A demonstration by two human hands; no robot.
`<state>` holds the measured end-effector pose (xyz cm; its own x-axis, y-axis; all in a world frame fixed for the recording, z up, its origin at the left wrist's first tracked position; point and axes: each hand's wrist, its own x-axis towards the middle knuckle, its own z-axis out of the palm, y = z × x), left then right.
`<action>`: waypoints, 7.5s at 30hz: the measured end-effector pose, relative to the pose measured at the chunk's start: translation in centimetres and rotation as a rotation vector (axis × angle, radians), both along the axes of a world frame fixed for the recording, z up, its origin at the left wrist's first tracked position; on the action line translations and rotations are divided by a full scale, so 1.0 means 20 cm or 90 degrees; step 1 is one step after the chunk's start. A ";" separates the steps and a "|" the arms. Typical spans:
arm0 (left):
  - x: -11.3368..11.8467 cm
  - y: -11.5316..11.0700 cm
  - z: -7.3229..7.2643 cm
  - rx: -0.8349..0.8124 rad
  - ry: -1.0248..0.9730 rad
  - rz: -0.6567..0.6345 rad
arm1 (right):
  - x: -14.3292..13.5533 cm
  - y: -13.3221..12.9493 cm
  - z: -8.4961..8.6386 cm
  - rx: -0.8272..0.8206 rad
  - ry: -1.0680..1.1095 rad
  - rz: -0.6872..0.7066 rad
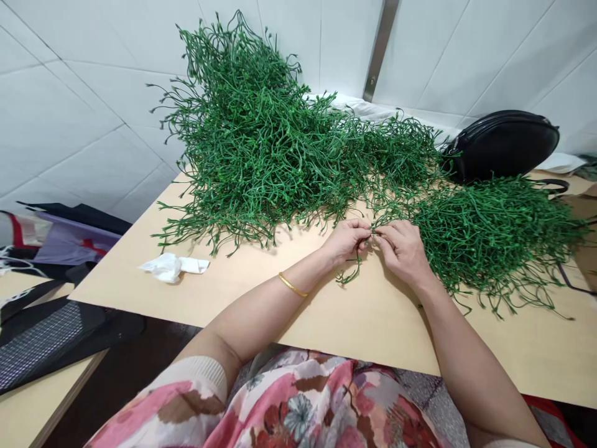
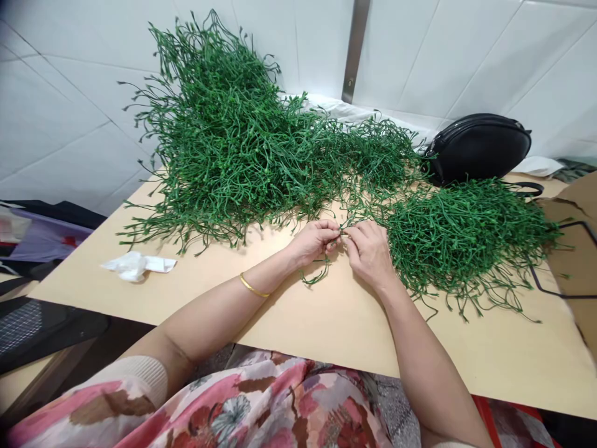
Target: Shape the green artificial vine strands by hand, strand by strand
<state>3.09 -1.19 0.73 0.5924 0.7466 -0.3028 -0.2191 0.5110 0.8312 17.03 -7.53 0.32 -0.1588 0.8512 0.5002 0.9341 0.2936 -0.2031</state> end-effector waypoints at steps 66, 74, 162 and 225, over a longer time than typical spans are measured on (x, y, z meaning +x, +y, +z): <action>-0.02 0.09 0.00 -0.245 -0.125 -0.057 | -0.02 -0.04 0.07 -0.154 0.740 0.138; 0.00 0.05 -0.01 -0.173 -0.121 -0.008 | -0.07 -0.06 0.08 0.001 0.443 0.004; -0.03 -0.05 0.06 0.142 0.009 -0.161 | 0.02 0.02 0.02 -0.411 0.691 0.101; 0.02 -0.02 -0.07 0.388 0.112 0.015 | 0.00 0.01 0.00 0.093 0.140 0.004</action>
<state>3.43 -1.64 -0.68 0.5534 0.8282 0.0885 -0.0576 -0.0680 0.9960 17.02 -7.37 0.42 -0.0385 0.7669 0.6406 0.8702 0.3408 -0.3557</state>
